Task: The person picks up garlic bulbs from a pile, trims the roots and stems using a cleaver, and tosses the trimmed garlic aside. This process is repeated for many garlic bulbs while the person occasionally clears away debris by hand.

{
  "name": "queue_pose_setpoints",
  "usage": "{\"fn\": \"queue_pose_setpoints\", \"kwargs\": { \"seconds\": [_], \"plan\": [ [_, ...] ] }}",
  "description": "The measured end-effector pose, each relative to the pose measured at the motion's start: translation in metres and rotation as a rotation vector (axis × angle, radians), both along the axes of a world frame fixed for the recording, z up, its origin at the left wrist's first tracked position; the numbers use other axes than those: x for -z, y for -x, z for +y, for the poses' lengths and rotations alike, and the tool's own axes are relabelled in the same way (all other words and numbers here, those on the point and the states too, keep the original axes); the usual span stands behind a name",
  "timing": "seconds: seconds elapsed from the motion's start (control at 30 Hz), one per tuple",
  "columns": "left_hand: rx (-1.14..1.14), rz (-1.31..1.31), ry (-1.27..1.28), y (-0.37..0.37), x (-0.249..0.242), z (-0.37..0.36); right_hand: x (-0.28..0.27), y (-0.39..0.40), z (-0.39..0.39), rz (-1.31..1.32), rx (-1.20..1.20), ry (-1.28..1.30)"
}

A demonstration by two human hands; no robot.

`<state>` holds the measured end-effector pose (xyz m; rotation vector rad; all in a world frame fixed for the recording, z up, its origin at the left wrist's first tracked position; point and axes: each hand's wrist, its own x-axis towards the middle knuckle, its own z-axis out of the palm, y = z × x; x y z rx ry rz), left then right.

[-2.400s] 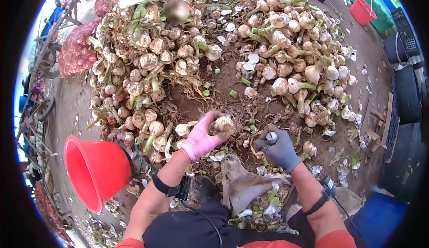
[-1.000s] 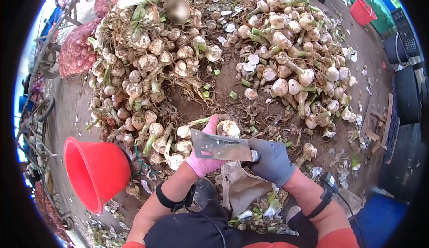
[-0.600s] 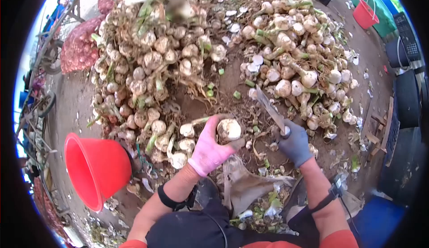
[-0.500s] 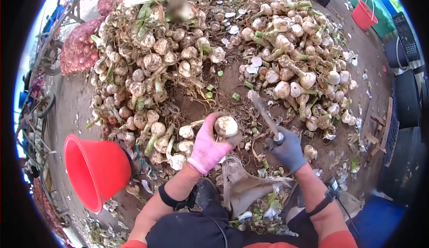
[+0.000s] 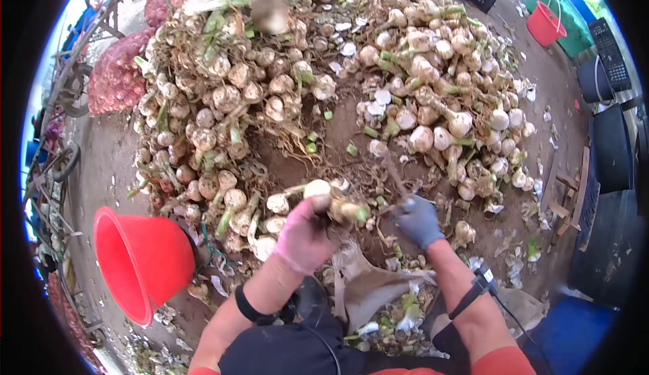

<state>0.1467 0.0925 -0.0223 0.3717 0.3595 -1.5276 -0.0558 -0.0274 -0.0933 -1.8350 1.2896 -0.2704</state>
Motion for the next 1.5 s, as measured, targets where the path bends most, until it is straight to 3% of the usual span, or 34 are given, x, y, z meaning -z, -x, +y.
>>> {"fn": "queue_pose_setpoints", "kwargs": {
  "seconds": [0.1,0.13,0.2,0.3,0.33,0.4,0.43,0.47,0.5,0.57,0.6,0.7,0.77,0.8,0.9,0.97,1.03,1.07,1.13,1.17,1.27,1.3,1.33,1.37,1.5],
  "plan": [
    [-0.003,-0.253,-0.15,-0.002,0.0,-0.019,0.021,0.026,0.017,-0.133,0.114,-0.135],
    [0.157,-0.512,-0.014,-0.01,0.016,-0.035,0.014,0.02,0.019,-0.158,0.1,-0.16],
    [0.085,-0.789,0.159,-0.004,-0.015,-0.053,0.016,0.002,0.01,-0.208,0.063,-0.206],
    [0.17,-1.169,0.238,-0.034,-0.055,-0.053,0.011,-0.004,0.015,-0.307,0.088,-0.333],
    [0.177,-1.233,0.117,-0.046,-0.05,-0.042,-0.001,-0.007,0.014,-0.257,0.084,-0.352],
    [0.363,-1.924,-0.414,-0.084,0.04,-0.007,-0.007,-0.006,0.013,-0.277,0.064,-0.33],
    [0.747,-2.198,-0.766,-0.08,0.031,0.009,-0.007,-0.005,0.015,-0.288,0.039,-0.317],
    [1.08,-2.164,-0.909,-0.075,0.039,0.022,-0.007,-0.005,0.017,-0.285,0.043,-0.326],
    [1.138,-2.172,-0.938,-0.067,0.049,0.032,-0.009,-0.006,0.018,-0.291,0.025,-0.31],
    [0.856,-2.306,-0.925,-0.056,0.08,0.041,-0.012,-0.01,0.021,-0.3,0.005,-0.286],
    [0.852,-2.309,-0.918,-0.054,0.082,0.041,-0.015,-0.012,0.023,-0.301,-0.013,-0.291],
    [0.341,-1.938,-0.571,-0.039,0.063,0.025,-0.035,-0.017,0.028,-0.325,-0.012,-0.303],
    [0.258,-1.554,-0.383,-0.036,0.052,0.01,-0.056,-0.023,0.03,-0.292,-0.129,-0.094],
    [0.301,-1.207,-0.279,-0.033,0.033,0.007,-0.064,-0.027,0.032,-0.279,-0.156,0.012],
    [0.342,-1.145,-0.145,-0.022,0.01,-0.002,-0.079,-0.034,0.032,-0.263,-0.258,0.125],
    [0.302,-1.165,-0.147,-0.012,0.004,-0.005,-0.083,-0.036,0.028,-0.257,-0.296,0.147],
    [0.426,-1.534,-0.068,-0.011,-0.003,-0.005,-0.088,-0.037,0.025,-0.211,-0.35,0.273],
    [0.426,-1.534,-0.068,-0.011,-0.009,-0.003,-0.075,-0.033,0.022,-0.211,-0.35,0.272],
    [0.408,-1.263,-0.108,-0.011,-0.025,0.002,-0.026,-0.012,0.003,-0.153,-0.231,0.245],
    [0.388,-1.138,-0.122,-0.013,-0.029,0.003,-0.011,0.001,-0.014,0.052,-0.107,0.042],
    [0.47,-1.279,-0.222,-0.017,-0.023,0.0,-0.019,0.023,0.004,-0.086,-0.008,-0.054],
    [0.525,-1.345,-0.236,-0.015,-0.021,-0.003,-0.026,0.023,0.018,-0.123,-0.072,0.04],
    [0.465,-1.493,-0.185,-0.014,-0.004,-0.004,-0.035,0.009,0.012,-0.19,-0.15,0.187],
    [0.459,-1.439,-0.174,-0.015,-0.009,-0.008,-0.049,0.001,0.015,-0.143,-0.193,0.087],
    [0.217,-1.707,-0.225,-0.02,-0.006,-0.017,-0.038,0.004,0.02,0.039,-0.282,0.039]
  ]
}}
